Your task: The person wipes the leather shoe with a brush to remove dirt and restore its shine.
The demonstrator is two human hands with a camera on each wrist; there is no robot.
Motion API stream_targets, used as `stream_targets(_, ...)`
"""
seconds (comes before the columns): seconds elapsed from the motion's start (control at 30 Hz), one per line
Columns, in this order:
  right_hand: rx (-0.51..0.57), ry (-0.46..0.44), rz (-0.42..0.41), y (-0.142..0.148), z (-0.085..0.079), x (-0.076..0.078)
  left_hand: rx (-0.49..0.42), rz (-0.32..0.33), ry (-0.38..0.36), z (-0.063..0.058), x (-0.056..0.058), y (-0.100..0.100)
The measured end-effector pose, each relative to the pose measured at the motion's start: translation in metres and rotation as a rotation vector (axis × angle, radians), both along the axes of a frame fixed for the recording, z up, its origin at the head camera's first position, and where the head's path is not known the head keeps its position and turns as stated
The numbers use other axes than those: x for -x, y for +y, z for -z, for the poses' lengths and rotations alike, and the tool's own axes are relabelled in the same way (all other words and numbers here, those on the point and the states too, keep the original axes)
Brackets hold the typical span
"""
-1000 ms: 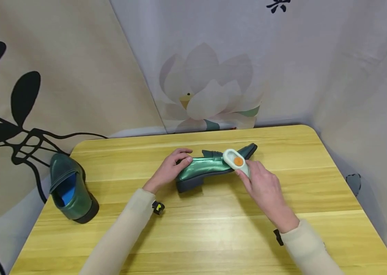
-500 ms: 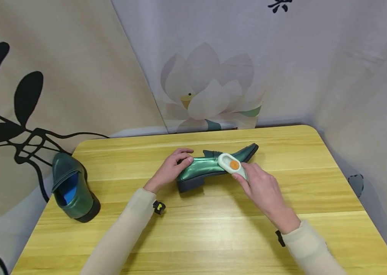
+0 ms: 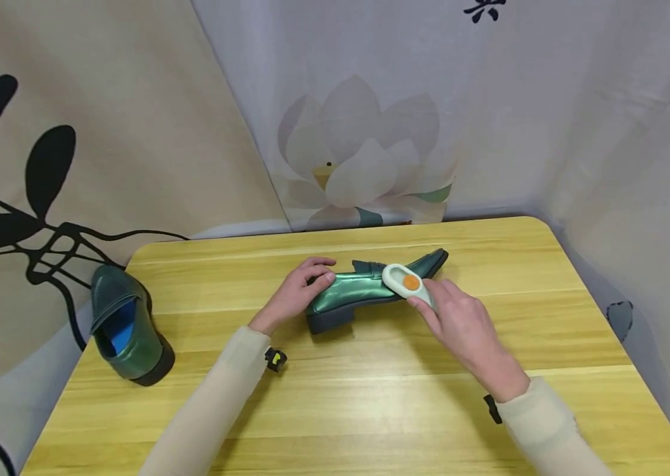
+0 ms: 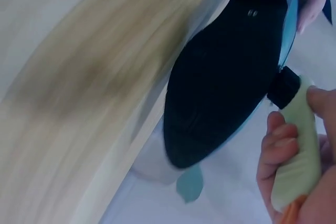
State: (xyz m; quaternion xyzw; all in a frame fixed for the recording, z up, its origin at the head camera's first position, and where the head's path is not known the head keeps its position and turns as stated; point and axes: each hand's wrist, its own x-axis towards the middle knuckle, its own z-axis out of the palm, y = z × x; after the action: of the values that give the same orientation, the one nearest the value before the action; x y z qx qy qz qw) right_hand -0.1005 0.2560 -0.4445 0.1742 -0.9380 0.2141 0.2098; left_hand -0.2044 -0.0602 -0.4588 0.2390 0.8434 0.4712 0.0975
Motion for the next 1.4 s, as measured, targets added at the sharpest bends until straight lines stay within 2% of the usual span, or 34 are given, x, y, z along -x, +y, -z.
stream_targets(0.23,-0.037,-0.05,0.173,0.027,-0.002,0.011,0.009,0.012,0.004,-0.003,-0.001,0.001)
stream_targets(0.3,-0.046,-0.05,0.19,0.031,-0.002,0.013,0.008,0.013,0.004,-0.004,-0.002,0.001)
stream_targets(0.37,-0.06,-0.03,0.159,0.03,-0.002,0.011,0.009,0.012,0.006,-0.004,-0.002,0.001)
stream_targets(0.5,-0.092,0.019,0.045,0.022,0.0,0.002,0.011,0.01,0.005,-0.004,-0.003,0.001)
stream_targets(0.57,-0.096,0.026,0.022,0.021,0.001,-0.002,0.013,0.011,0.004,-0.004,-0.002,0.001)
stream_targets(0.67,-0.073,0.006,0.06,0.027,0.004,0.002,0.012,0.013,-0.001,-0.003,-0.002,0.0)
stream_targets(0.8,-0.029,-0.091,0.151,0.049,0.007,0.021,0.009,0.008,-0.008,-0.003,-0.001,0.0)
stream_targets(0.9,-0.009,-0.155,0.19,0.062,0.009,0.032,0.006,0.012,-0.011,-0.003,-0.001,0.0)
stream_targets(1.0,0.007,-0.15,0.179,0.066,0.01,0.033,0.004,0.02,-0.011,-0.003,-0.001,0.0)
stream_targets(1.13,0.012,-0.082,0.105,0.055,0.011,0.023,-0.002,0.015,-0.009,-0.004,-0.001,0.0)
stream_targets(1.23,0.011,-0.051,0.079,0.05,0.011,0.019,-0.006,0.01,-0.01,-0.004,-0.001,0.0)
stream_targets(1.3,0.015,-0.063,0.096,0.052,0.011,0.023,-0.007,0.009,-0.012,-0.004,-0.001,0.0)
stream_targets(1.4,0.019,-0.132,0.141,0.062,0.009,0.036,-0.009,0.007,-0.013,-0.003,-0.001,0.0)
